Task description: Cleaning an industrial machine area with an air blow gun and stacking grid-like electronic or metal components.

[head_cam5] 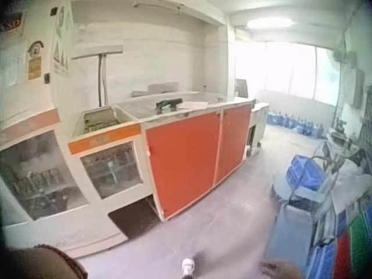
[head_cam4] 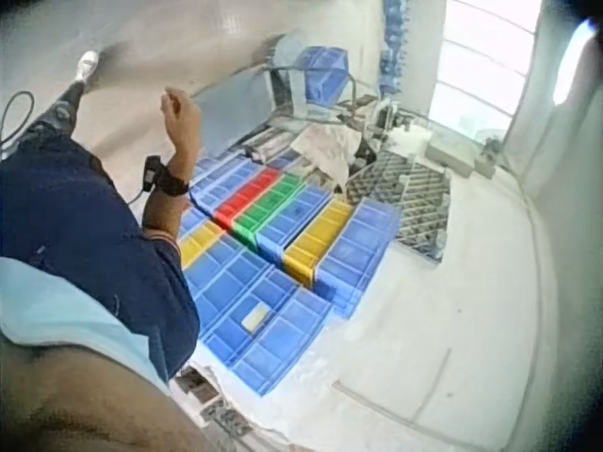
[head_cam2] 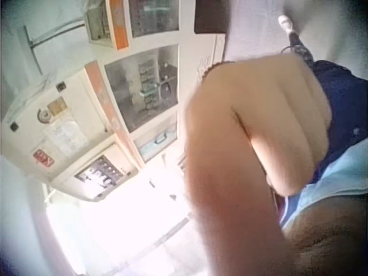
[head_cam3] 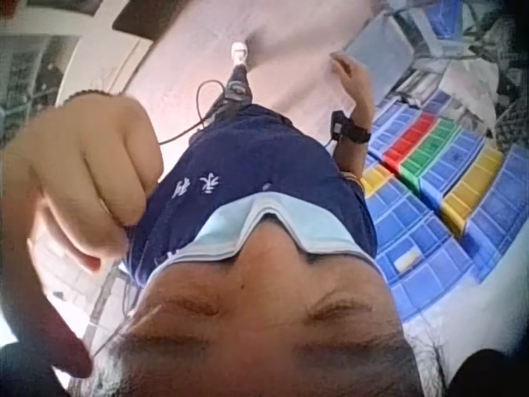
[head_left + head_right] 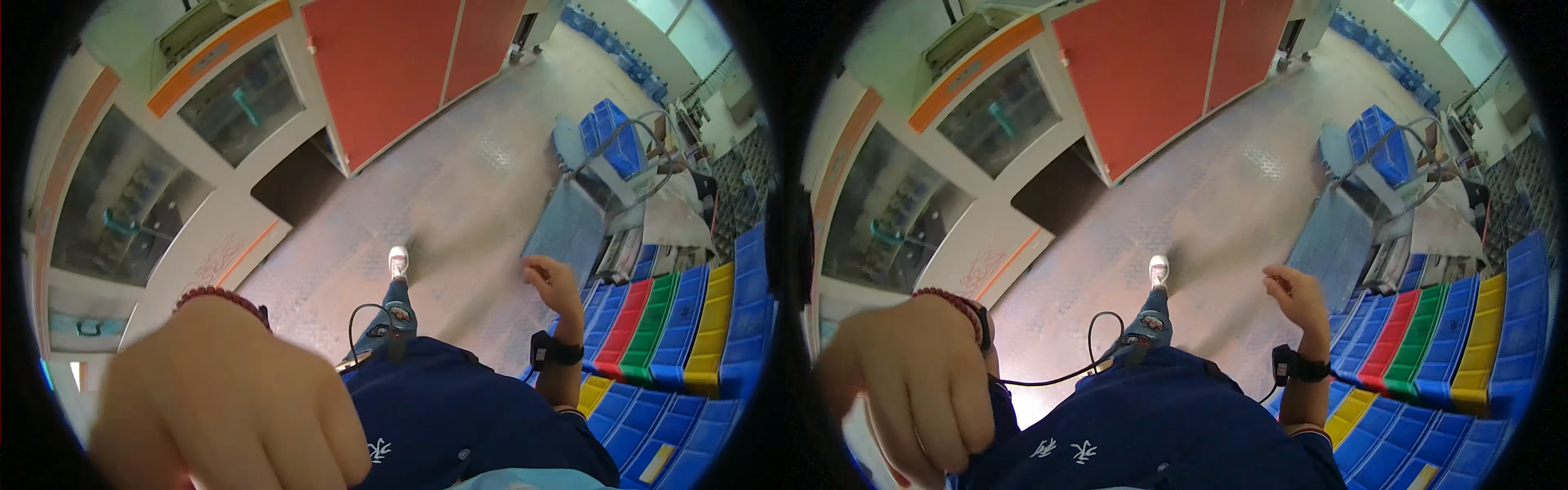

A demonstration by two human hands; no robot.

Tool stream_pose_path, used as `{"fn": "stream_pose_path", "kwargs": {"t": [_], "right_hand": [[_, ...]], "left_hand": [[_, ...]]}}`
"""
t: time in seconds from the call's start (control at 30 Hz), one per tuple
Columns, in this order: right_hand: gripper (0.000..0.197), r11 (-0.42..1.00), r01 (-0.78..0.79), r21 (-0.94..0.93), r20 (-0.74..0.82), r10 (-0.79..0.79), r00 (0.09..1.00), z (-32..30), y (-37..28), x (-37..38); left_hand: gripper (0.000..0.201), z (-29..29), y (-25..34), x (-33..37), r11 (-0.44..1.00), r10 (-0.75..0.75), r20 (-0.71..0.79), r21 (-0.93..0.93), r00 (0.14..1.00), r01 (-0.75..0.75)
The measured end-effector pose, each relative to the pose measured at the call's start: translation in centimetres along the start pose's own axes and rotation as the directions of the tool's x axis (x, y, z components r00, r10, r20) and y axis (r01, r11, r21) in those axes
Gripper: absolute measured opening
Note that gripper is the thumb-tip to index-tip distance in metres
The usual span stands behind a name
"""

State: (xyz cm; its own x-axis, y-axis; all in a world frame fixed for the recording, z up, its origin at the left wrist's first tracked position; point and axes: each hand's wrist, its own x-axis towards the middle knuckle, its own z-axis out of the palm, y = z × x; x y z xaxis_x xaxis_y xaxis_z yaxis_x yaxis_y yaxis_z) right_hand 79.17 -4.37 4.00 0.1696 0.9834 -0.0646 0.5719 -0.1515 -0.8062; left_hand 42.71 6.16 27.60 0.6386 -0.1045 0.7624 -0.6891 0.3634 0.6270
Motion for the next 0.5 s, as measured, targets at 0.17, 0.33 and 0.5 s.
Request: {"fn": "stream_pose_path", "kwargs": {"t": [0.17, 0.33, 0.5], "right_hand": [[0.022, 0.982, -0.171, 0.076, 0.003, 0.171, 0.985, -2.0, 4.5, 9.1], [0.023, 0.957, -0.239, 0.165, -0.082, 0.254, 0.964, -3.8, 6.6, 15.7], [0.026, 0.877, -0.43, 0.215, -0.039, 0.448, 0.893, -5.6, 10.7, 20.3]], "left_hand": [[0.022, -10.5, 1.1, -0.3, 0.988, 0.092, 0.035, -0.132, 0.995, -0.087], [0.01, -22.0, 5.2, 0.4, 0.953, 0.039, 0.145, 0.292, 0.989, -0.081], [0.026, -37.2, 7.4, -5.9, -0.203, 0.562, -0.371, 0.805, 0.739, 0.558]]}}
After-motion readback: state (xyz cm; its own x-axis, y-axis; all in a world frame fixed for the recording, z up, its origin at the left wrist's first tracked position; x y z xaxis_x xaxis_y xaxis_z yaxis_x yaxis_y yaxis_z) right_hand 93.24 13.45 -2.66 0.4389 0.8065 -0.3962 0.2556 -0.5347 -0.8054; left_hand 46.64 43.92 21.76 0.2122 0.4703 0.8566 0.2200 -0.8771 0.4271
